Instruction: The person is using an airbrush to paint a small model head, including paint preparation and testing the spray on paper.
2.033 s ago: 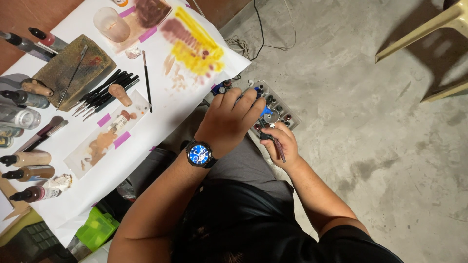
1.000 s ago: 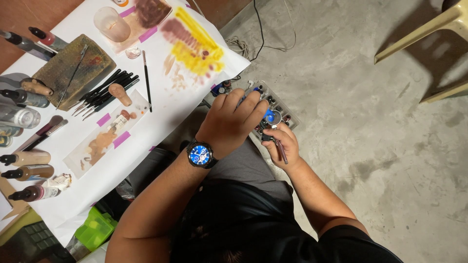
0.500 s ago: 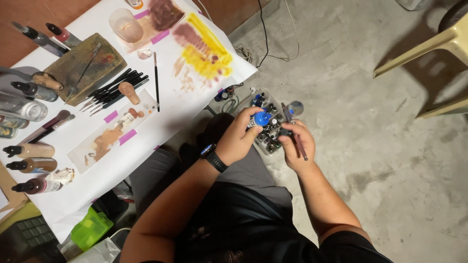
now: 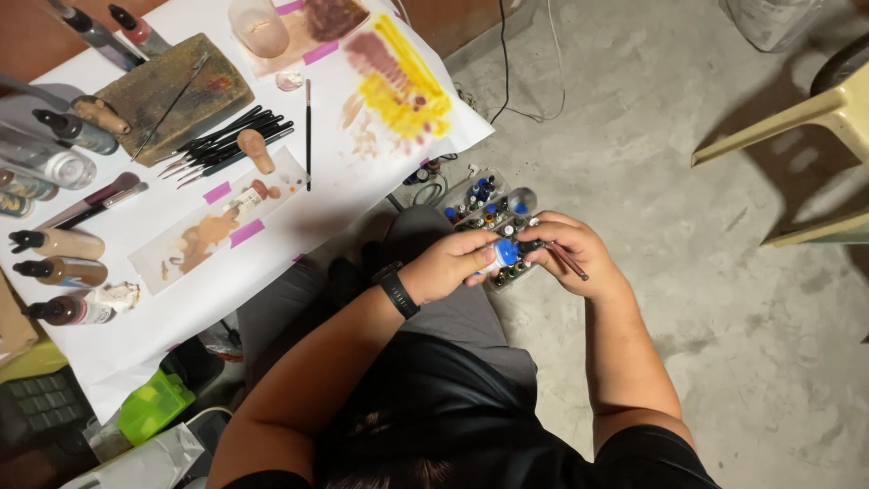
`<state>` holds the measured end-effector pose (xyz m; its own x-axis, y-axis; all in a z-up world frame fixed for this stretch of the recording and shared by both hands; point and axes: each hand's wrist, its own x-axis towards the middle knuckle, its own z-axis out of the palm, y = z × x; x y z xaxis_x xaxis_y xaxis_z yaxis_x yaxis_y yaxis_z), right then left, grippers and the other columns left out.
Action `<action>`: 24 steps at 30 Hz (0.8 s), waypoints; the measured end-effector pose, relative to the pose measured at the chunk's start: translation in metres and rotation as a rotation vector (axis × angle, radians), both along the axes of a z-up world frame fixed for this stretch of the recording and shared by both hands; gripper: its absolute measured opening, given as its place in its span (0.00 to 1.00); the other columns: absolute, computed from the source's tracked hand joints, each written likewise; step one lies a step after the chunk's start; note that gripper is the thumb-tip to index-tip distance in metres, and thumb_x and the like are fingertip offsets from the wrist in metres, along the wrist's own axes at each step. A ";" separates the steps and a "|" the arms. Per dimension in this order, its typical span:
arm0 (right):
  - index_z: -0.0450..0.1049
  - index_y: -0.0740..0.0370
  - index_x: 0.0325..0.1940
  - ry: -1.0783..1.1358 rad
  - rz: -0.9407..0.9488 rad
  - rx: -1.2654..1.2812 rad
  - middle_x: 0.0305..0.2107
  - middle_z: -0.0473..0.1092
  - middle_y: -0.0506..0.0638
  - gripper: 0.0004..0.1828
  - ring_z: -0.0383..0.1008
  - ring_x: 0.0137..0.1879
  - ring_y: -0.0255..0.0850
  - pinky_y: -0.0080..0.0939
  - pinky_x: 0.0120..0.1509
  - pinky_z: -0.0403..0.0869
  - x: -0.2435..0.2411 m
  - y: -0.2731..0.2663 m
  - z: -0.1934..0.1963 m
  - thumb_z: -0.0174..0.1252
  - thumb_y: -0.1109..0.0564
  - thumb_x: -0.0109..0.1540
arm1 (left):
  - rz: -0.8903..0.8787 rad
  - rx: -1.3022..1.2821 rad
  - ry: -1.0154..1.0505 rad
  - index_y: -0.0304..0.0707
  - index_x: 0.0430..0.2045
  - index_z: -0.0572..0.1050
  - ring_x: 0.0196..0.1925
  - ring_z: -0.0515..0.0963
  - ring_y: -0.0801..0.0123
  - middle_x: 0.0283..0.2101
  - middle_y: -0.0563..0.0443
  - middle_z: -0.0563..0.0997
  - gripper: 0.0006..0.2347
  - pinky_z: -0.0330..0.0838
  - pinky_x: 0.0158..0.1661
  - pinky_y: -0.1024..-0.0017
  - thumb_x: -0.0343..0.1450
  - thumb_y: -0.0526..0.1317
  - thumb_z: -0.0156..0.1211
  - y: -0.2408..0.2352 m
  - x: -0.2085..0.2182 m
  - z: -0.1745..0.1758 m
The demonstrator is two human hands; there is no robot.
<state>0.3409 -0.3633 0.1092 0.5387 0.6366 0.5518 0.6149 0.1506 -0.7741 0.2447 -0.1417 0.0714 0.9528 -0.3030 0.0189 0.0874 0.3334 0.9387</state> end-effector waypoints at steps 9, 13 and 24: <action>0.79 0.67 0.42 0.043 0.091 -0.052 0.29 0.72 0.57 0.15 0.69 0.31 0.45 0.48 0.39 0.70 -0.003 0.010 0.018 0.66 0.51 0.62 | -0.095 -0.313 0.308 0.34 0.36 0.71 0.16 0.67 0.78 0.25 0.41 0.73 0.10 0.58 0.15 0.84 0.80 0.43 0.49 -0.007 -0.021 0.043; 0.80 0.64 0.40 -0.042 -0.011 -0.066 0.29 0.71 0.54 0.23 0.70 0.32 0.47 0.47 0.40 0.70 0.001 0.012 0.007 0.68 0.40 0.59 | 0.020 -0.146 0.142 0.27 0.49 0.71 0.19 0.73 0.74 0.29 0.36 0.76 0.10 0.64 0.17 0.82 0.78 0.37 0.53 -0.009 -0.003 -0.006; 0.77 0.72 0.51 0.040 0.027 -0.052 0.29 0.71 0.57 0.23 0.75 0.36 0.44 0.45 0.46 0.73 0.000 0.001 0.004 0.63 0.48 0.62 | 0.130 -0.072 -0.048 0.31 0.52 0.72 0.18 0.71 0.77 0.27 0.42 0.77 0.11 0.61 0.17 0.82 0.77 0.36 0.55 -0.009 -0.005 -0.007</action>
